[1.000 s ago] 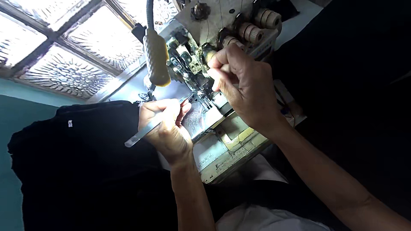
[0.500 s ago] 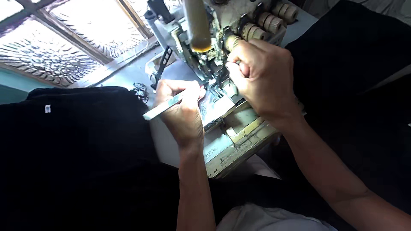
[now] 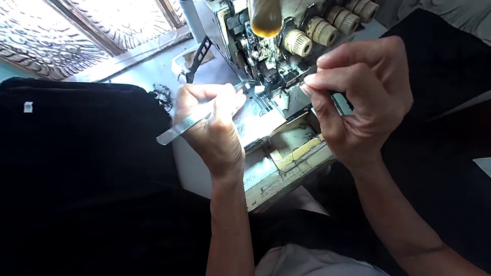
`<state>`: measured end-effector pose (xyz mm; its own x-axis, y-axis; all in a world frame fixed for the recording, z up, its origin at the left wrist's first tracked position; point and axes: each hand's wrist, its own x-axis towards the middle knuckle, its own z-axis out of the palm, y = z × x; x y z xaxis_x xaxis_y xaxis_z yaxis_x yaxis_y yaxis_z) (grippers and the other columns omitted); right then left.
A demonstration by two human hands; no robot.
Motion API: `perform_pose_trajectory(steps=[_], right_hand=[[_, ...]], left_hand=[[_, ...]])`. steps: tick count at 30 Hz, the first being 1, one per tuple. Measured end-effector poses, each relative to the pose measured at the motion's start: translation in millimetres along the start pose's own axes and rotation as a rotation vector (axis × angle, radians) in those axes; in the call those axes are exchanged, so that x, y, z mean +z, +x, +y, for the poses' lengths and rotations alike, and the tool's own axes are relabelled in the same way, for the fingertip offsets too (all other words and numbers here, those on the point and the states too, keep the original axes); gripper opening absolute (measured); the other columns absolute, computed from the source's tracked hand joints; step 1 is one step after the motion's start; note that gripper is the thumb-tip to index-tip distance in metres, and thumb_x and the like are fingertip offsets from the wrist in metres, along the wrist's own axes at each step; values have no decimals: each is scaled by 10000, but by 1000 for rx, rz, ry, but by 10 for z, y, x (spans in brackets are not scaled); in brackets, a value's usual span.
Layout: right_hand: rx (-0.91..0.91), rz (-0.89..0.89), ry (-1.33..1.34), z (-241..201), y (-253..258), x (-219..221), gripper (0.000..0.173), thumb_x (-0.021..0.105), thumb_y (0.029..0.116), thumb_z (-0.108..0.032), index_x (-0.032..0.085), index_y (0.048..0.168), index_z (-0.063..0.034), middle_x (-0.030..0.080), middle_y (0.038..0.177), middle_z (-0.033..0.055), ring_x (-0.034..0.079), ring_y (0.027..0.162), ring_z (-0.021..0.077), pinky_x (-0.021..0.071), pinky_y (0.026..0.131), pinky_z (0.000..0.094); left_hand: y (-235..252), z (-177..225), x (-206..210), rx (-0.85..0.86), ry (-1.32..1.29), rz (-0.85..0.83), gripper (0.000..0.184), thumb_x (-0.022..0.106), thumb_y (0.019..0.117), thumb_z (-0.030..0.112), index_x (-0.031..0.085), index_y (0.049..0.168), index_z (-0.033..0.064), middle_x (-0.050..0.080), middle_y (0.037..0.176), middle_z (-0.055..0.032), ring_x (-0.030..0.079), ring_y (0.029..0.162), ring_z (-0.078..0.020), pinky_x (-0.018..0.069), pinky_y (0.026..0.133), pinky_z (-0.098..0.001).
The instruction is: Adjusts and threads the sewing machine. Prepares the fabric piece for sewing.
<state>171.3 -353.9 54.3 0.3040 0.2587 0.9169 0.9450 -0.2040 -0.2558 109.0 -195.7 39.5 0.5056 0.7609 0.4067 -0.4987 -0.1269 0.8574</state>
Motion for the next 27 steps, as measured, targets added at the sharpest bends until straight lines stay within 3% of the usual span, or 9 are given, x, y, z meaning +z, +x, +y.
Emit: perform_pose_trajectory(steps=[6, 10, 14, 19, 21, 23, 27], right_hand=[[-69, -77, 52, -21, 53, 110, 131, 515, 1044, -21, 608, 966, 30, 693, 1043, 203, 663, 1084, 199, 525, 908, 252], [-37, -143, 137, -65, 110, 203, 136, 485, 1068, -40, 589, 1012, 27, 742, 986, 176, 713, 1072, 192, 550, 937, 280], [11, -168, 182, -76, 64, 254, 125, 493, 1064, -38, 577, 1020, 45, 718, 921, 151, 716, 952, 149, 565, 829, 242], [144, -236, 136, -112, -176, 163, 100, 521, 1048, -70, 566, 1046, 19, 680, 876, 93, 670, 786, 102, 544, 664, 210], [245, -241, 182, -136, -337, 145, 98, 530, 1044, -80, 569, 1030, 8, 693, 851, 66, 669, 749, 63, 550, 653, 178], [457, -266, 313, -188, -459, 116, 45, 545, 1028, -61, 559, 1037, -19, 703, 859, 15, 670, 752, 13, 554, 673, 143], [966, -261, 754, -166, -474, 55, 88, 526, 1015, 12, 537, 1018, -75, 742, 849, 4, 735, 754, 69, 620, 723, 223]], left_hand=[[-23, 19, 14, 42, -63, 75, 218, 503, 910, -119, 533, 854, 90, 695, 745, -11, 744, 700, -150, 667, 702, -341], [-117, 71, -62, 4, -111, 18, 167, 502, 991, -43, 544, 939, 110, 709, 884, -18, 752, 839, -150, 651, 779, -323], [-79, 36, -50, 21, -126, 59, 214, 498, 969, -67, 554, 899, 128, 720, 846, -3, 757, 811, -136, 658, 771, -320], [-63, 28, -67, 26, -164, 33, 190, 485, 983, -51, 572, 916, 103, 721, 866, -42, 756, 821, -184, 654, 789, -376], [-53, 7, -79, 59, -206, 37, 192, 482, 973, -59, 581, 914, 94, 714, 871, -56, 749, 830, -198, 652, 799, -402], [-79, 3, -103, 126, -192, 42, 187, 491, 971, -53, 586, 924, 100, 696, 882, -34, 738, 845, -182, 653, 802, -398], [-385, 138, -256, 240, 18, -64, 171, 585, 971, 27, 669, 996, 174, 691, 1006, 42, 709, 954, -129, 635, 817, -322]])
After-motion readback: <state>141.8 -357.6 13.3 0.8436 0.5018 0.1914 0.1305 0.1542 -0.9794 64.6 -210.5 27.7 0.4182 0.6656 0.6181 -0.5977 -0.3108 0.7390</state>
